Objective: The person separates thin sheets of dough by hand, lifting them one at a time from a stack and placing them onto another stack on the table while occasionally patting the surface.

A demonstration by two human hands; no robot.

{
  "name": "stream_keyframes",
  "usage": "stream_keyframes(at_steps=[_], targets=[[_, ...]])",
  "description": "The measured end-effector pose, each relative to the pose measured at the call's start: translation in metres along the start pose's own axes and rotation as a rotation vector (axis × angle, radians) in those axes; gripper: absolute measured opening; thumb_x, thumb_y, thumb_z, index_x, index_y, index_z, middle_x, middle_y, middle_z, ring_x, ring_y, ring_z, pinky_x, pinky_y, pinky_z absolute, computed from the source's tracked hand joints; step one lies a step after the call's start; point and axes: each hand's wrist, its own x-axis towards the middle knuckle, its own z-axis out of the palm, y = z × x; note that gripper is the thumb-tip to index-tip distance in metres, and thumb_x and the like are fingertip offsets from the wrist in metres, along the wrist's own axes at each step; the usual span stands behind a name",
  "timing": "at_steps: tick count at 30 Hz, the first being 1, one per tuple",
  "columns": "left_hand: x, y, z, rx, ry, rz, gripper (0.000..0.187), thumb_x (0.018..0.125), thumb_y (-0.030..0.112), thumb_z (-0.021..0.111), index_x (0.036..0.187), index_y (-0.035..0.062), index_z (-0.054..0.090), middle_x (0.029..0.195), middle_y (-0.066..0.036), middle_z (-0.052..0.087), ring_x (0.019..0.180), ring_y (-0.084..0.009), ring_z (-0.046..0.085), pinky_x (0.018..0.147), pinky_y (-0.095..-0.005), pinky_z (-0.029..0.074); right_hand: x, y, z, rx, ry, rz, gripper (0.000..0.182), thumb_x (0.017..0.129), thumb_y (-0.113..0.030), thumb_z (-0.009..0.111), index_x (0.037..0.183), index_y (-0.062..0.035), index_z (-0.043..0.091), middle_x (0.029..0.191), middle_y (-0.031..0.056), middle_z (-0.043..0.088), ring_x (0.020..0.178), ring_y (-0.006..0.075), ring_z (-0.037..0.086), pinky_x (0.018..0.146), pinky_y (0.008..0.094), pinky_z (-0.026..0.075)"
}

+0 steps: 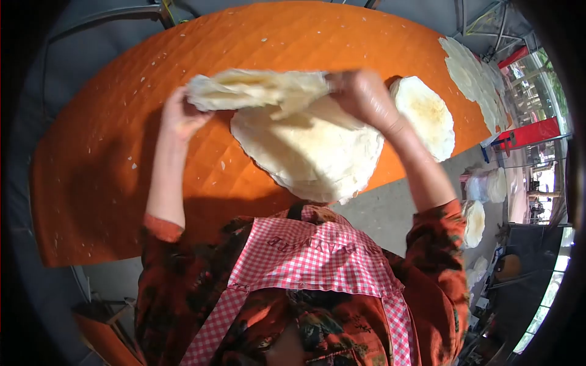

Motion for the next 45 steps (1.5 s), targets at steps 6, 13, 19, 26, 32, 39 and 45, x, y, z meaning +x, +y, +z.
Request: stream_keyframes(at_steps=[6,13,19,26,32,39,45], targets=[[-0.032,-0.031,-0.069,0.228,0.178,0.218,0.069,0.089,0.058,0.042,0.136,0.0075,0.037,0.141,-0.012,0.039,0.129,-0.0309,0.036,0.104,-0.0566,0.027,0.084,0.056,-0.049,0.585,-0.245,0.654,0.026,0.079,-0.014,0.069,0.097,0.0035,0.065,0.082,0.0050,0.066,0.071,0.0107,0.061,0.066,0.0276,0.051],[-0.042,-0.171,-0.129,-0.443,-0.385,-0.243,0.088,0.086,0.072,0.020,0.142,0.0050,0.029,0.145,-0.014,0.034,0.133,-0.0321,0.031,0.109,-0.0498,0.025,-0.090,0.181,0.165,0.885,-0.610,0.718,0.035,0.083,-0.013,0.063,0.116,-0.0030,0.058,0.102,0.0093,0.065,0.091,0.0209,0.062,0.078,0.0337,0.051],[-0.024,-0.189,-0.124,0.065,-0.068,-0.089,0.049,0.088,0.019,0.053,0.131,-0.0015,0.040,0.128,-0.016,0.051,0.116,-0.0299,0.052,0.097,-0.0439,0.043,-0.145,0.148,0.166,1.145,-0.622,1.377,0.039,0.080,-0.023,0.065,0.115,-0.0054,0.058,0.106,0.0076,0.063,0.093,0.0190,0.061,0.079,0.0346,0.051],[-0.024,-0.189,-0.107,0.165,0.082,-0.135,0.041,0.081,0.006,0.061,0.120,-0.0010,0.049,0.111,-0.013,0.059,0.104,-0.0243,0.058,0.085,-0.0395,0.051,-0.172,0.102,0.152,1.105,-0.540,1.250,0.040,0.071,-0.012,0.071,0.107,0.0014,0.062,0.098,0.0105,0.066,0.086,0.0197,0.063,0.080,0.0324,0.050],[-0.024,-0.169,-0.083,0.183,0.181,-0.176,0.044,0.080,0.010,0.063,0.120,-0.0018,0.050,0.114,-0.014,0.058,0.106,-0.0259,0.056,0.090,-0.0418,0.048,-0.154,0.042,0.125,1.557,0.132,1.318,0.042,0.077,-0.003,0.061,0.117,0.0078,0.052,0.103,0.0139,0.065,0.092,0.0218,0.062,0.087,0.0339,0.047],[-0.002,-0.153,-0.039,0.236,0.039,-0.052,0.063,0.073,0.000,0.052,0.134,-0.0011,0.036,0.128,-0.018,0.048,0.119,-0.0339,0.047,0.102,-0.0477,0.040,-0.157,0.058,0.133,1.301,0.087,1.180,0.065,0.071,-0.006,0.072,0.128,0.0066,0.044,0.118,0.0155,0.057,0.105,0.0204,0.057,0.091,0.0339,0.046],[-0.016,-0.171,0.156,0.231,-0.195,-0.011,0.055,0.080,0.008,0.048,0.133,-0.0018,0.037,0.131,-0.020,0.047,0.120,-0.0350,0.047,0.103,-0.0483,0.038,-0.138,0.203,0.004,1.162,0.257,0.914,0.047,0.069,-0.002,0.073,0.113,-0.0028,0.058,0.094,0.0068,0.066,0.080,0.0169,0.064,0.071,0.0326,0.053]])
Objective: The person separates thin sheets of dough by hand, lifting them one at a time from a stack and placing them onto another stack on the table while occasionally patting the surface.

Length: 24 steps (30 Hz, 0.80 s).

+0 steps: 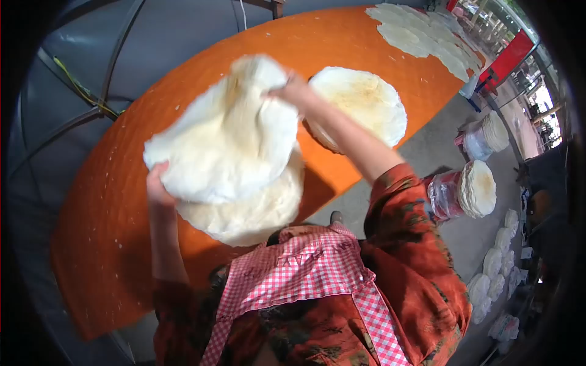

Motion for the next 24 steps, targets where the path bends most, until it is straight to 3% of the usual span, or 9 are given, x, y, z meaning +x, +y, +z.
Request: stream_keyframes(at_steps=[4,7,8,10,13,14,16,20,24], targets=[[0.036,-0.054,0.109,-0.024,-0.032,0.089,0.048,0.087,0.011,0.050,0.132,-0.0026,0.038,0.128,-0.018,0.050,0.118,-0.0323,0.049,0.102,-0.0460,0.039,-0.019,-0.091,-0.143,0.062,0.074,-0.127,0.039,0.075,-0.011,0.072,0.112,-0.0045,0.059,0.092,0.0072,0.067,0.074,0.0131,0.065,0.067,0.0292,0.054],[0.069,-0.131,0.173,-0.135,-0.118,0.071,0.048,0.086,0.009,0.055,0.130,-0.0009,0.041,0.125,-0.015,0.052,0.116,-0.0304,0.051,0.102,-0.0453,0.039,-0.006,-0.075,-0.260,-0.046,0.083,-0.162,0.040,0.074,-0.012,0.074,0.110,-0.0020,0.059,0.091,0.0101,0.067,0.073,0.0182,0.066,0.068,0.0322,0.055],[0.079,-0.163,0.191,-0.140,-0.097,0.044,0.046,0.085,0.007,0.056,0.129,-0.0007,0.042,0.125,-0.014,0.053,0.116,-0.0296,0.051,0.101,-0.0452,0.040,-0.019,-0.069,-0.283,-0.134,0.131,-0.034,0.053,0.078,-0.025,0.071,0.121,-0.0010,0.052,0.100,0.0101,0.066,0.084,0.0171,0.065,0.073,0.0308,0.054],[0.101,-0.234,0.204,-0.160,-0.047,-0.041,0.043,0.084,0.004,0.057,0.125,-0.0001,0.045,0.123,-0.013,0.054,0.113,-0.0286,0.052,0.098,-0.0448,0.042,-0.033,-0.043,-0.319,-0.222,0.236,0.190,0.067,0.079,-0.032,0.071,0.128,0.0047,0.045,0.116,0.0165,0.060,0.105,0.0231,0.060,0.089,0.0357,0.049],[0.147,-0.354,0.176,-0.025,0.118,-0.234,0.034,0.084,0.004,0.057,0.117,0.0018,0.050,0.115,-0.013,0.057,0.103,-0.0281,0.056,0.085,-0.0429,0.046,-0.031,0.097,-0.398,0.329,0.001,0.573,0.060,0.079,-0.024,0.072,0.128,0.0022,0.046,0.120,0.0165,0.058,0.108,0.0243,0.058,0.089,0.0388,0.050],[0.144,-0.368,0.179,0.027,0.196,-0.242,0.035,0.085,0.003,0.057,0.119,0.0006,0.048,0.117,-0.013,0.056,0.106,-0.0294,0.055,0.089,-0.0443,0.045,-0.039,0.140,-0.411,0.455,-0.075,0.657,0.062,0.080,-0.021,0.071,0.130,0.0033,0.044,0.122,0.0165,0.057,0.110,0.0247,0.057,0.091,0.0394,0.049],[0.140,-0.383,0.187,0.132,0.345,-0.248,0.039,0.085,0.002,0.056,0.122,-0.0017,0.044,0.120,-0.014,0.055,0.111,-0.0320,0.052,0.095,-0.0469,0.043,-0.056,0.197,-0.424,0.324,0.035,0.600,0.054,0.081,-0.020,0.069,0.125,0.0048,0.048,0.123,0.0167,0.056,0.105,0.0255,0.060,0.094,0.0380,0.049],[0.149,-0.372,0.175,0.107,0.301,-0.355,0.036,0.084,0.001,0.055,0.119,-0.0052,0.046,0.115,-0.014,0.057,0.104,-0.0301,0.056,0.088,-0.0416,0.046,-0.068,0.159,-0.405,0.192,0.090,0.501,0.054,0.076,-0.003,0.069,0.123,0.0071,0.044,0.114,0.0193,0.059,0.102,0.0268,0.061,0.081,0.0377,0.055],[0.134,-0.369,0.207,0.114,0.216,-0.280,0.031,0.081,0.003,0.058,0.111,-0.0002,0.052,0.107,-0.013,0.059,0.094,-0.0282,0.059,0.079,-0.0394,0.047,-0.046,0.151,-0.419,0.204,0.058,0.408,0.056,0.076,-0.004,0.070,0.124,0.0065,0.043,0.114,0.0199,0.059,0.101,0.0270,0.061,0.080,0.0386,0.055]])
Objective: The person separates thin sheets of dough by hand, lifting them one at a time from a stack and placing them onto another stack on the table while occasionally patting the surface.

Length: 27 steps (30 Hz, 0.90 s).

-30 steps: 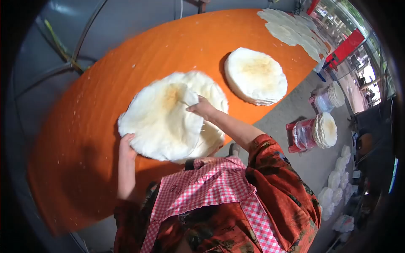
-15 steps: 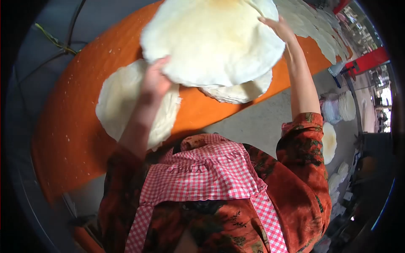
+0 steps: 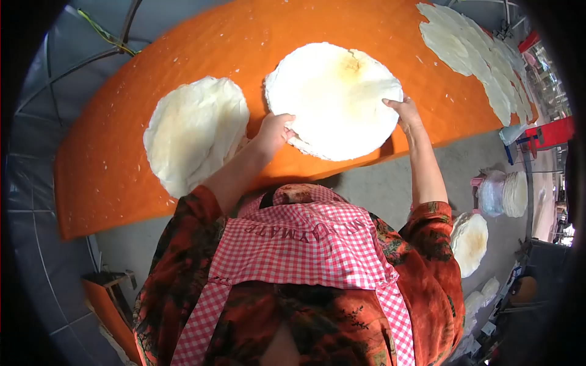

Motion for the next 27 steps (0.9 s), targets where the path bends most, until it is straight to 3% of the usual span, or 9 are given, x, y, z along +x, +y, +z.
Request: stream_keyframes(at_steps=[5,9,12,15,16,19,21,24,27], targets=[[-0.011,-0.033,0.004,0.048,0.039,-0.084,0.032,0.080,0.004,0.060,0.112,0.0009,0.053,0.105,-0.012,0.059,0.093,-0.0279,0.059,0.081,-0.0402,0.048,0.013,0.028,-0.027,0.098,0.145,0.127,0.040,0.079,-0.005,0.068,0.113,0.0054,0.052,0.111,0.0194,0.060,0.100,0.0240,0.061,0.077,0.0395,0.055],[0.000,-0.017,-0.006,-0.155,-0.006,0.076,0.039,0.085,0.012,0.059,0.119,-0.0033,0.049,0.108,-0.013,0.061,0.096,-0.0275,0.061,0.084,-0.0379,0.049,-0.032,0.007,-0.025,0.145,0.073,0.161,0.059,0.084,-0.026,0.066,0.123,0.0105,0.041,0.111,0.0212,0.059,0.099,0.0248,0.061,0.078,0.0364,0.053],[0.010,0.000,-0.010,-0.119,0.083,0.052,0.038,0.085,0.014,0.059,0.116,-0.0061,0.050,0.107,-0.014,0.062,0.098,-0.0256,0.061,0.082,-0.0360,0.049,-0.040,0.030,-0.009,-0.071,0.392,0.103,0.059,0.086,-0.033,0.062,0.131,-0.0007,0.040,0.118,0.0150,0.057,0.105,0.0219,0.056,0.084,0.0361,0.047],[0.018,-0.012,-0.006,-0.003,0.063,0.091,0.035,0.086,0.015,0.059,0.113,-0.0053,0.053,0.105,-0.014,0.063,0.096,-0.0246,0.062,0.081,-0.0332,0.049,-0.005,0.098,0.002,-0.426,0.510,-0.349,0.068,0.086,-0.035,0.062,0.134,0.0019,0.031,0.118,0.0159,0.054,0.107,0.0227,0.053,0.090,0.0342,0.043],[0.015,-0.013,-0.004,0.016,0.096,0.114,0.034,0.085,0.015,0.059,0.112,-0.0052,0.054,0.104,-0.014,0.063,0.095,-0.0242,0.062,0.080,-0.0337,0.049,-0.002,0.100,0.006,-0.537,0.531,-0.312,0.072,0.086,-0.034,0.062,0.137,0.0041,0.026,0.124,0.0184,0.051,0.112,0.0259,0.051,0.094,0.0332,0.041],[0.006,0.001,0.000,-0.009,0.201,0.148,0.031,0.084,0.013,0.059,0.109,-0.0049,0.056,0.101,-0.013,0.064,0.091,-0.0232,0.062,0.074,-0.0344,0.050,-0.012,0.082,0.001,-0.167,0.542,-0.147,0.083,0.082,-0.036,0.066,0.140,0.0042,0.022,0.130,0.0239,0.045,0.118,0.0303,0.047,0.097,0.0355,0.039],[0.004,0.007,0.000,-0.163,0.288,0.101,0.028,0.083,0.011,0.060,0.107,-0.0050,0.056,0.101,-0.012,0.064,0.087,-0.0227,0.063,0.069,-0.0338,0.051,-0.011,0.087,-0.019,-0.290,0.656,-0.124,0.086,0.084,-0.043,0.062,0.141,0.0046,0.019,0.134,0.0244,0.040,0.121,0.0306,0.045,0.097,0.0345,0.040],[0.017,-0.004,-0.008,-0.050,0.185,0.114,0.030,0.082,0.008,0.059,0.110,-0.0016,0.054,0.104,-0.013,0.062,0.086,-0.0228,0.063,0.067,-0.0352,0.052,-0.026,0.069,-0.007,-0.104,0.676,-0.016,0.087,0.085,-0.048,0.060,0.140,0.0058,0.021,0.135,0.0253,0.040,0.120,0.0310,0.046,0.097,0.0350,0.040],[-0.010,-0.004,0.027,0.069,0.275,0.149,0.034,0.081,0.004,0.057,0.114,0.0021,0.052,0.107,-0.013,0.061,0.092,-0.0239,0.063,0.070,-0.0369,0.053,0.012,0.105,0.006,-0.452,0.634,-0.146,0.085,0.085,-0.047,0.060,0.140,0.0050,0.023,0.134,0.0258,0.041,0.120,0.0316,0.048,0.098,0.0358,0.040]])
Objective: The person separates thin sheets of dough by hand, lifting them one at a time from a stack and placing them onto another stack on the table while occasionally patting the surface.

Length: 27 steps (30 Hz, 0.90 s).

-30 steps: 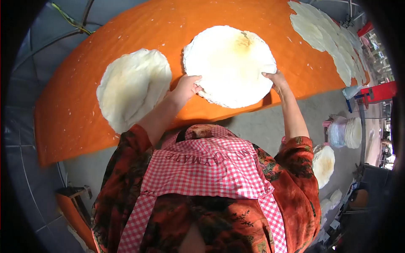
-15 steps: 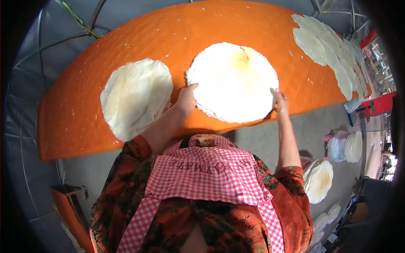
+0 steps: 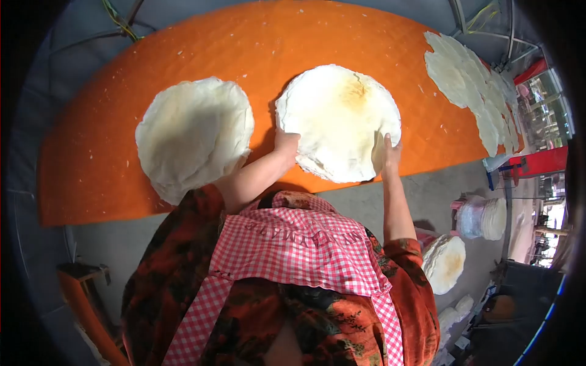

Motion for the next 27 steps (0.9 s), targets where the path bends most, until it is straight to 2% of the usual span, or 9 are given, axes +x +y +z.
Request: stream_keyframes(at_steps=[4,5,8,9,10,12,16,18,27], targets=[[0.009,-0.007,-0.013,-0.162,-0.138,-0.037,0.034,0.085,0.009,0.055,0.118,0.0052,0.049,0.106,-0.013,0.061,0.100,-0.0256,0.060,0.076,-0.0427,0.053,-0.018,-0.060,-0.025,0.068,0.030,0.190,0.079,0.084,-0.044,0.062,0.135,0.0071,0.030,0.130,0.0277,0.045,0.118,0.0327,0.049,0.097,0.0351,0.040],[0.017,-0.003,-0.017,-0.224,-0.156,-0.118,0.033,0.087,0.014,0.055,0.119,0.0057,0.049,0.107,-0.012,0.061,0.100,-0.0255,0.060,0.077,-0.0429,0.052,0.009,-0.017,-0.024,-0.396,0.293,-0.088,0.062,0.086,-0.041,0.060,0.126,0.0031,0.043,0.122,0.0220,0.052,0.110,0.0261,0.053,0.089,0.0361,0.043],[0.039,0.004,-0.035,-0.341,-0.179,-0.282,0.036,0.091,0.028,0.054,0.119,0.0066,0.048,0.107,-0.012,0.061,0.100,-0.0252,0.060,0.080,-0.0429,0.051,-0.046,-0.097,-0.011,-0.251,0.144,-0.427,0.047,0.086,-0.031,0.062,0.120,0.0002,0.052,0.115,0.0169,0.059,0.104,0.0238,0.057,0.085,0.0357,0.045],[0.044,0.008,-0.038,-0.339,-0.166,-0.275,0.037,0.092,0.032,0.053,0.119,0.0068,0.047,0.107,-0.012,0.061,0.099,-0.0250,0.060,0.081,-0.0426,0.051,-0.073,-0.141,0.004,-0.243,-0.110,-0.246,0.036,0.084,-0.023,0.064,0.111,0.0009,0.059,0.105,0.0154,0.064,0.103,0.0274,0.058,0.088,0.0349,0.045],[0.046,0.011,-0.042,-0.338,-0.152,-0.269,0.039,0.093,0.036,0.052,0.119,0.0069,0.047,0.108,-0.012,0.061,0.098,-0.0248,0.061,0.081,-0.0424,0.051,-0.099,-0.164,0.029,-0.178,-0.162,-0.331,0.026,0.081,-0.019,0.066,0.099,-0.0002,0.064,0.095,0.0150,0.066,0.100,0.0282,0.059,0.086,0.0346,0.045],[0.050,0.016,-0.040,-0.343,-0.186,-0.279,0.032,0.093,0.033,0.052,0.115,0.0098,0.050,0.106,-0.009,0.060,0.093,-0.0236,0.061,0.078,-0.0427,0.051,-0.130,-0.191,0.078,-0.555,-0.186,-0.769,0.030,0.076,-0.022,0.069,0.098,-0.0020,0.065,0.093,0.0157,0.064,0.093,0.0330,0.057,0.085,0.0395,0.046],[0.076,-0.003,-0.046,-0.277,-0.201,-0.350,0.022,0.094,0.025,0.050,0.111,0.0127,0.053,0.107,-0.006,0.057,0.089,-0.0214,0.057,0.072,-0.0410,0.049,-0.146,-0.198,0.147,-0.581,-0.521,-0.329,0.061,0.077,-0.044,0.063,0.119,-0.0003,0.055,0.116,0.0220,0.056,0.109,0.0375,0.051,0.092,0.0425,0.043],[0.078,0.000,-0.046,-0.177,-0.178,-0.335,0.016,0.092,0.018,0.050,0.106,0.0109,0.054,0.102,-0.007,0.058,0.083,-0.0213,0.058,0.067,-0.0392,0.050,-0.150,-0.191,0.156,-0.734,-0.452,-0.524,0.055,0.076,-0.039,0.063,0.113,0.0010,0.056,0.109,0.0234,0.059,0.103,0.0387,0.055,0.088,0.0430,0.045],[0.065,0.026,-0.048,-0.176,-0.306,-0.287,0.028,0.088,0.002,0.042,0.113,0.0069,0.052,0.103,-0.009,0.057,0.088,-0.0219,0.059,0.066,-0.0402,0.053,-0.162,-0.197,0.168,-1.047,-0.467,-0.641,0.037,0.073,-0.032,0.064,0.092,0.0006,0.059,0.087,0.0219,0.065,0.078,0.0348,0.065,0.071,0.0426,0.052]])
